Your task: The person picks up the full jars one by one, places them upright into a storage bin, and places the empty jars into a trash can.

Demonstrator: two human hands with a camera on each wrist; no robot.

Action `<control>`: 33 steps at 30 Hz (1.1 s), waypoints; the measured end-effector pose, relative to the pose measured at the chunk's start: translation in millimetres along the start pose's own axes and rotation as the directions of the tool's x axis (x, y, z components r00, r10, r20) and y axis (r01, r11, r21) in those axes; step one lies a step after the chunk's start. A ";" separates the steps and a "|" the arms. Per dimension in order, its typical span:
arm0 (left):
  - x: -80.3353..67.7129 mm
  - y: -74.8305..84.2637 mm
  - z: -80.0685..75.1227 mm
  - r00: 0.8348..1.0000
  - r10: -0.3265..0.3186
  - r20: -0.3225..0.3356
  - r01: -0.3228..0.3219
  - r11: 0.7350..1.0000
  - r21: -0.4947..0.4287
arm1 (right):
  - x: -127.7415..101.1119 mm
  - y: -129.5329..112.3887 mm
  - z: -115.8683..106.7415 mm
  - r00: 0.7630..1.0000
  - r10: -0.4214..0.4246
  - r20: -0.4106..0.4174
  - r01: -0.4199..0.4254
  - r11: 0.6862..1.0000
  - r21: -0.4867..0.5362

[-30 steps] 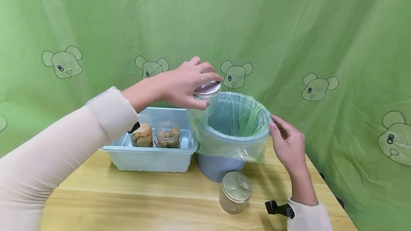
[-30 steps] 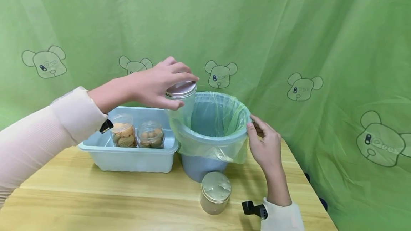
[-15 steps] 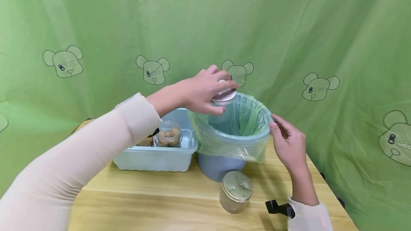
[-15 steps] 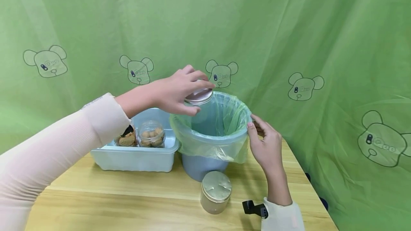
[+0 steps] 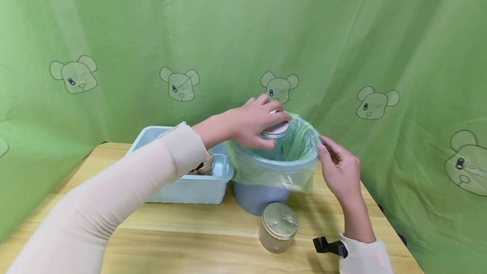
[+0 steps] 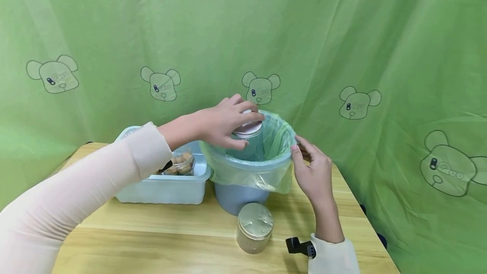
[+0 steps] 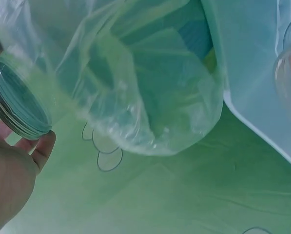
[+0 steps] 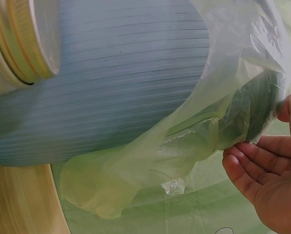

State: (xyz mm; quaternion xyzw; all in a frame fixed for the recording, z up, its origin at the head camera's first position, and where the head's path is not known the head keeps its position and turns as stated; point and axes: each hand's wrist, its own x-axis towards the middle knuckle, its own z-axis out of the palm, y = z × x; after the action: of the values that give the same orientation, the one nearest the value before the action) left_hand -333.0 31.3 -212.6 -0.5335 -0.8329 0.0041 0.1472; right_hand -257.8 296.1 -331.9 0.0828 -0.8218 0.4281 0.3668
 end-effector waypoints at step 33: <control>-1.8 9.1 9.7 0.997 0.018 0.075 -0.021 0.999 0.044 | -0.3 2.8 1.5 1.000 0.017 -0.001 -0.017 0.999 -0.029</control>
State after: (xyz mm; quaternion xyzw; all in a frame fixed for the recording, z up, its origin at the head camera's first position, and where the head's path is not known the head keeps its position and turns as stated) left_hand -326.7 35.1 -223.8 -0.5375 -0.8323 0.0442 0.1279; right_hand -259.7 296.6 -334.4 0.0704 -0.8283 0.4194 0.3647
